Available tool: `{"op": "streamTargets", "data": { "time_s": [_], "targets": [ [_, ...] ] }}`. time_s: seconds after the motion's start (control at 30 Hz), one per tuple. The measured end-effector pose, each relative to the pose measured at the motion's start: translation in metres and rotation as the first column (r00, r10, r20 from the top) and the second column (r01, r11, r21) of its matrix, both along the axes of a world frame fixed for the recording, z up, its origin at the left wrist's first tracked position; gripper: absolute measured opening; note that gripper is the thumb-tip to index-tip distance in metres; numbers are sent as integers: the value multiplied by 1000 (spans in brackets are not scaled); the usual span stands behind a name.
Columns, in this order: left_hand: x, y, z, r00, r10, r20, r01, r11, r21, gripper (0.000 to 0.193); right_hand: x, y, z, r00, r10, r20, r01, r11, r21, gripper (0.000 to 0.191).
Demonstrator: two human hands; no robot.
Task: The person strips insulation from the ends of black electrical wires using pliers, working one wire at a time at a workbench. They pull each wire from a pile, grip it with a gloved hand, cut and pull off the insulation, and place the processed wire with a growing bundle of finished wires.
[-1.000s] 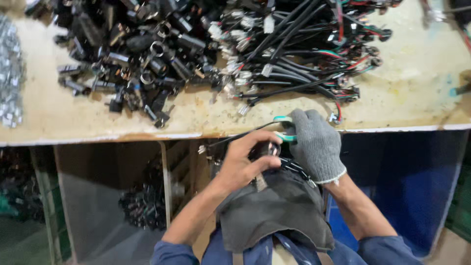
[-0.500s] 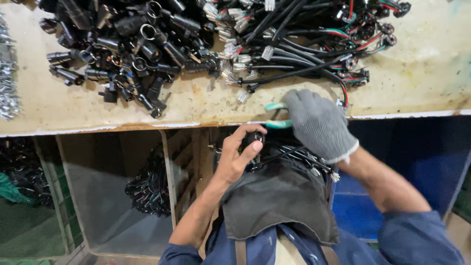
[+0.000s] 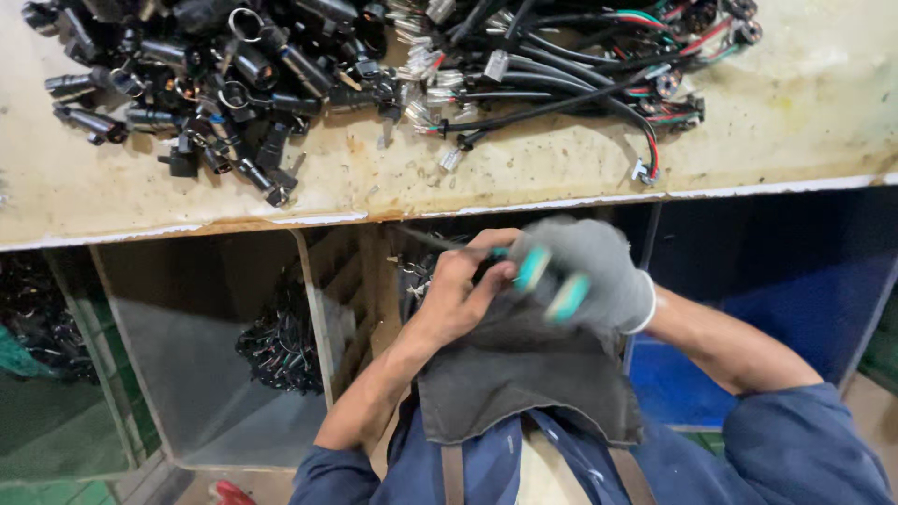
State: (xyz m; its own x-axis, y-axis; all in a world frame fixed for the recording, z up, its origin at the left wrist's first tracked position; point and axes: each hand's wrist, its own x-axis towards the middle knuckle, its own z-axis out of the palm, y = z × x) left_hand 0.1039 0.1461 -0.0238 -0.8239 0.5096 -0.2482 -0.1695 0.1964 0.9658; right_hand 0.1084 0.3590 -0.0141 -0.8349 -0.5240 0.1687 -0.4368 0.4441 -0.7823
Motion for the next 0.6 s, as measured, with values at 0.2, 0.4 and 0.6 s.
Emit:
{"op": "streamTargets", "data": {
  "time_s": [0.2,0.4,0.6],
  "targets": [
    [7,0,-5,950,113,-290,-79,989,127,27,23,-9,-7,747,-223,626,650,440,-619,22],
    [21,1,-10,971,61,-232,-41,995,91,37,18,-21,9,855,192,482,498,-37,-867,39],
    [17,8,-5,936,-132,-326,84,984,-158,80,-13,-6,15,673,-12,739,732,154,-664,11]
  ]
}}
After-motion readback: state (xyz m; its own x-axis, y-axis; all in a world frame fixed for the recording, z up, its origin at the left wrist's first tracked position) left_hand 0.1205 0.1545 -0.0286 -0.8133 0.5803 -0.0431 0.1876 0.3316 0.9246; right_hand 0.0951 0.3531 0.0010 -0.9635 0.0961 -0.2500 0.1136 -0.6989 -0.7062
